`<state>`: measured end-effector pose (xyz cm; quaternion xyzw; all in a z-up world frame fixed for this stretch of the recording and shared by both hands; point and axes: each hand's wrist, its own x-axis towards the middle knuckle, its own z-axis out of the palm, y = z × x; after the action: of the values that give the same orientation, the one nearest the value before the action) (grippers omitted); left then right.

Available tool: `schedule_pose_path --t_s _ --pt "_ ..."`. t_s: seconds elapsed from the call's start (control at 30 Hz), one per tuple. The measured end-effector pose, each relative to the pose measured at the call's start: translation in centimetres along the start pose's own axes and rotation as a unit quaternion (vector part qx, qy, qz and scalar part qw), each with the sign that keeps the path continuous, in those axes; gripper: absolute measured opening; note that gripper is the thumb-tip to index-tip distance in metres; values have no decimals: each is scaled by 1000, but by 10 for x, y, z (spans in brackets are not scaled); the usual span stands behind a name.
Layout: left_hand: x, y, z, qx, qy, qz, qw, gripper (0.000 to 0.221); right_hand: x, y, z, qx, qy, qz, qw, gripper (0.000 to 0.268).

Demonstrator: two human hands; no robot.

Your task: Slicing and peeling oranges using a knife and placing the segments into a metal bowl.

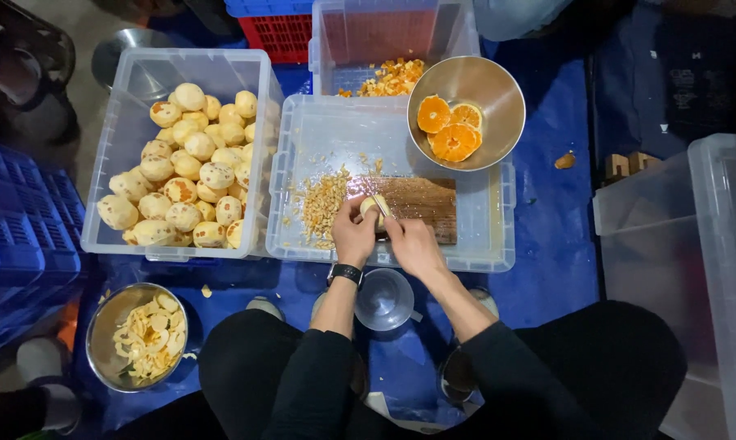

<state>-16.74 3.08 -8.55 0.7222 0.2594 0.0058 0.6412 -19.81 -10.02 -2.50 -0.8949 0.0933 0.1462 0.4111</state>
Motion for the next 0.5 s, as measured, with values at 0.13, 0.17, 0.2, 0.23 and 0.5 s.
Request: schedule_pose_path --t_s 0.13,0.17,0.2,0.23,0.5 --pt "10 -14 3 -23 -8 -4 1000 47 -39 -5 -18 -2 -28 13 1000 49" --pt "11 -12 3 -33 -9 7 999 44 -42 -2 -20 3 -33 32 999 51" --pt "5 -14 4 -42 -11 14 999 40 -49 4 -23 7 -41 57 998 53" --pt "5 -13 5 -42 -12 10 999 40 -41 7 -19 5 -42 60 997 53" --pt "1 -9 -2 -27 -16 32 999 40 6 1 4 22 -32 49 998 58"
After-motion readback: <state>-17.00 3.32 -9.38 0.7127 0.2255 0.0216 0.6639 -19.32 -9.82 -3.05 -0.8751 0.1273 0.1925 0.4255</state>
